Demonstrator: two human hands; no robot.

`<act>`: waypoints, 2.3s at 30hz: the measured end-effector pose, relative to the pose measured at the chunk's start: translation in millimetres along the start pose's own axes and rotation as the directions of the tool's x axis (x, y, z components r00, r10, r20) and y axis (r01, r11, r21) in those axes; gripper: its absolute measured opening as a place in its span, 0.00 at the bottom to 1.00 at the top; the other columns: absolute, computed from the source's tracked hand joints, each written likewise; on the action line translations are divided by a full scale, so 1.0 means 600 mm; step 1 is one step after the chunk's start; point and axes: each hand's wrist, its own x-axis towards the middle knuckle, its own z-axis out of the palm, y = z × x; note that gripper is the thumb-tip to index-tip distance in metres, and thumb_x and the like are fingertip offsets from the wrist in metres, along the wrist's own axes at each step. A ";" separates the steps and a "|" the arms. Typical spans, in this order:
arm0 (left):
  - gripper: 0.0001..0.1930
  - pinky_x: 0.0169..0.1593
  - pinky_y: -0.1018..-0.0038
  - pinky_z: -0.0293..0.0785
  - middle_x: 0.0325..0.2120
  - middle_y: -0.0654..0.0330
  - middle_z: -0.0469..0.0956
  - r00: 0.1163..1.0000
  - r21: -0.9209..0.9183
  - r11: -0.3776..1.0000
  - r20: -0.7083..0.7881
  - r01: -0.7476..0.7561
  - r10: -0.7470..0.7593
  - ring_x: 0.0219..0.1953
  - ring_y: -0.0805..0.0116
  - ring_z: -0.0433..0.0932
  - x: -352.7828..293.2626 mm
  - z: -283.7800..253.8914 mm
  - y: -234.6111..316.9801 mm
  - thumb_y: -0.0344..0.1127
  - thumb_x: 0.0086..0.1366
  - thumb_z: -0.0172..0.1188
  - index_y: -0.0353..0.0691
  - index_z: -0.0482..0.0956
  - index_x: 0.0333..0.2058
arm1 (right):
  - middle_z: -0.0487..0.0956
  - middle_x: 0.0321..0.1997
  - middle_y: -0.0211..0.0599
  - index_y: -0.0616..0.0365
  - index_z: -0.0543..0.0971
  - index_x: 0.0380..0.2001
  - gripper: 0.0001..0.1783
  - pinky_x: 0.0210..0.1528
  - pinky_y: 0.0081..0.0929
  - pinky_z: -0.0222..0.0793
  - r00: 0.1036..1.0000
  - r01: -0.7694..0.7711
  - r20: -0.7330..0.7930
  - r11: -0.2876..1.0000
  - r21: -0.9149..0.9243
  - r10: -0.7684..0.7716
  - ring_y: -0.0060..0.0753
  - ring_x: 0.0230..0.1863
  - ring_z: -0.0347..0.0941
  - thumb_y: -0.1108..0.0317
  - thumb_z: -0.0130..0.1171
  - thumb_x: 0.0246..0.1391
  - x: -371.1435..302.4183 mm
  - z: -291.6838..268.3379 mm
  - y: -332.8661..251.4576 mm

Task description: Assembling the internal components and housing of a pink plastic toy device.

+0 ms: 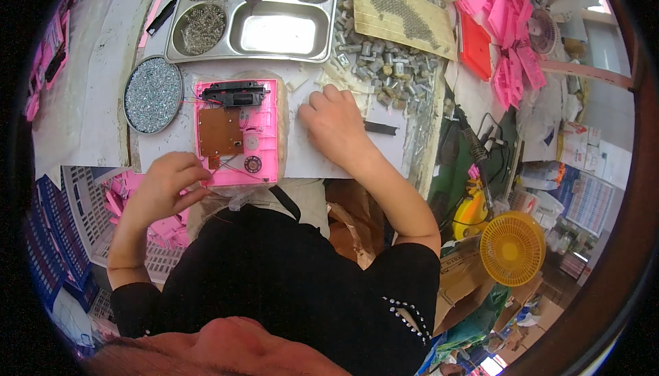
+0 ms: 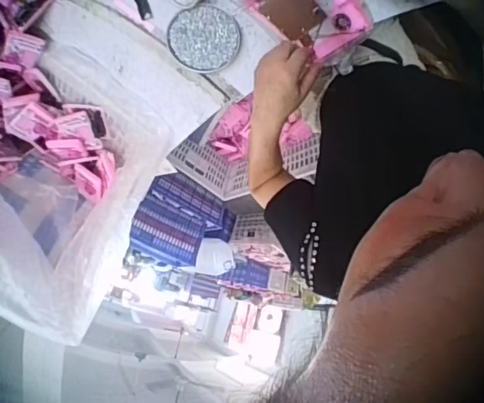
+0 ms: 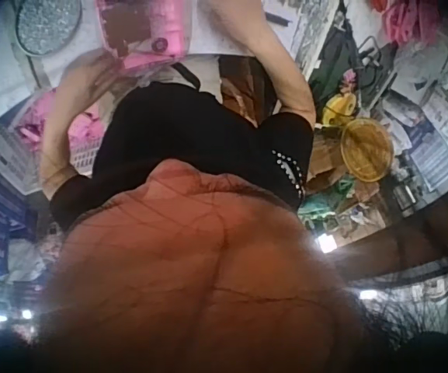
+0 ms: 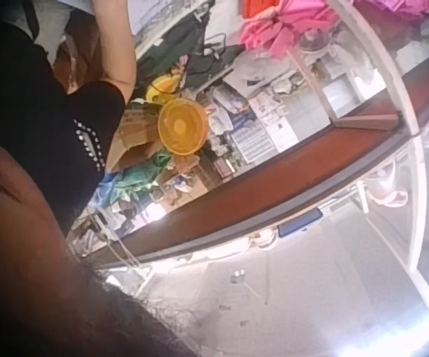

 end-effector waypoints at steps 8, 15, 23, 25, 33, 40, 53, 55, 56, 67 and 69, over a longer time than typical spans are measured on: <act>0.09 0.41 0.58 0.75 0.32 0.53 0.77 0.954 0.307 0.945 -0.300 0.113 -0.016 0.36 0.49 0.78 0.151 -0.106 -0.062 0.30 0.58 0.68 0.36 0.80 0.37 | 0.80 0.31 0.35 0.56 0.80 0.36 0.13 0.42 0.36 0.68 0.901 -0.081 -0.376 0.936 0.343 0.216 0.41 0.33 0.74 0.75 0.68 0.45 -0.005 -0.026 0.041; 0.05 0.43 0.56 0.77 0.33 0.56 0.77 0.980 0.557 0.830 -0.165 0.001 0.109 0.39 0.50 0.79 0.349 -0.090 -0.128 0.31 0.61 0.64 0.38 0.79 0.33 | 0.81 0.32 0.37 0.59 0.81 0.34 0.10 0.32 0.29 0.71 0.845 -0.159 -0.357 0.825 0.542 0.398 0.36 0.30 0.74 0.77 0.70 0.47 -0.073 -0.045 0.025; 0.22 0.52 0.57 0.77 0.51 0.56 0.76 0.891 0.671 0.716 -0.426 0.194 0.157 0.53 0.52 0.75 0.473 -0.074 -0.174 0.41 0.63 0.67 0.44 0.78 0.54 | 0.81 0.31 0.37 0.59 0.81 0.33 0.10 0.32 0.30 0.70 0.871 -0.131 -0.311 0.791 0.598 0.380 0.38 0.30 0.75 0.77 0.71 0.47 -0.080 -0.034 0.026; 0.22 0.56 0.58 0.76 0.50 0.53 0.76 0.927 0.608 0.751 -0.375 0.259 -0.016 0.52 0.49 0.75 0.490 -0.073 -0.158 0.41 0.63 0.67 0.43 0.77 0.55 | 0.82 0.31 0.37 0.59 0.81 0.33 0.09 0.32 0.31 0.70 0.886 -0.078 -0.334 0.815 0.575 0.321 0.39 0.30 0.76 0.77 0.71 0.46 -0.073 -0.039 0.024; 0.14 0.52 0.56 0.78 0.45 0.53 0.79 0.993 0.479 0.872 -0.015 -0.099 0.121 0.50 0.48 0.78 0.374 -0.061 -0.116 0.30 0.60 0.64 0.39 0.80 0.46 | 0.82 0.30 0.35 0.60 0.82 0.31 0.09 0.33 0.28 0.68 0.870 -0.011 -0.405 0.831 0.557 0.282 0.35 0.29 0.74 0.79 0.70 0.44 -0.081 -0.044 0.029; 0.10 0.49 0.57 0.78 0.43 0.53 0.80 0.958 0.435 0.879 -0.277 0.194 -0.074 0.45 0.48 0.81 0.350 -0.121 -0.086 0.30 0.62 0.63 0.39 0.81 0.43 | 0.82 0.31 0.36 0.59 0.82 0.33 0.10 0.33 0.31 0.70 0.878 0.025 -0.409 0.829 0.558 0.249 0.38 0.30 0.75 0.78 0.71 0.45 -0.075 -0.042 0.022; 0.12 0.41 0.60 0.78 0.30 0.47 0.84 0.969 -0.002 0.981 -0.158 0.193 -0.191 0.35 0.49 0.84 0.368 -0.127 -0.081 0.36 0.61 0.68 0.35 0.85 0.39 | 0.82 0.31 0.36 0.58 0.82 0.34 0.11 0.33 0.32 0.70 0.878 0.033 -0.416 0.838 0.545 0.236 0.39 0.30 0.75 0.77 0.71 0.45 -0.081 -0.039 0.027; 0.10 0.42 0.60 0.78 0.31 0.46 0.85 0.983 0.145 0.973 -0.062 0.178 -0.171 0.36 0.50 0.84 0.358 -0.146 -0.099 0.35 0.61 0.67 0.34 0.87 0.37 | 0.82 0.31 0.36 0.58 0.82 0.34 0.11 0.33 0.32 0.70 0.884 0.020 -0.400 0.835 0.550 0.242 0.38 0.30 0.75 0.77 0.71 0.45 -0.081 -0.036 0.028; 0.10 0.43 0.59 0.78 0.31 0.46 0.85 0.993 0.290 0.951 0.003 0.113 -0.119 0.36 0.49 0.85 0.356 -0.146 -0.100 0.35 0.61 0.67 0.34 0.88 0.34 | 0.82 0.31 0.36 0.58 0.82 0.33 0.11 0.33 0.31 0.70 0.886 0.014 -0.393 0.834 0.552 0.246 0.38 0.30 0.75 0.77 0.71 0.45 -0.081 -0.035 0.027; 0.09 0.39 0.52 0.80 0.29 0.50 0.85 0.979 0.583 0.787 -0.152 0.201 -0.138 0.34 0.47 0.85 0.461 -0.026 -0.103 0.40 0.64 0.63 0.45 0.87 0.39 | 0.81 0.30 0.35 0.57 0.81 0.34 0.13 0.33 0.33 0.70 0.883 0.090 -0.429 0.831 0.548 0.187 0.39 0.30 0.75 0.78 0.72 0.43 -0.057 -0.036 0.016; 0.08 0.37 0.53 0.81 0.28 0.50 0.85 0.986 0.659 0.734 -0.125 0.164 -0.109 0.32 0.48 0.85 0.463 -0.021 -0.100 0.39 0.64 0.63 0.43 0.86 0.36 | 0.81 0.30 0.35 0.57 0.80 0.34 0.13 0.33 0.34 0.70 0.885 0.082 -0.422 0.828 0.554 0.195 0.40 0.31 0.75 0.78 0.72 0.43 -0.060 -0.036 0.014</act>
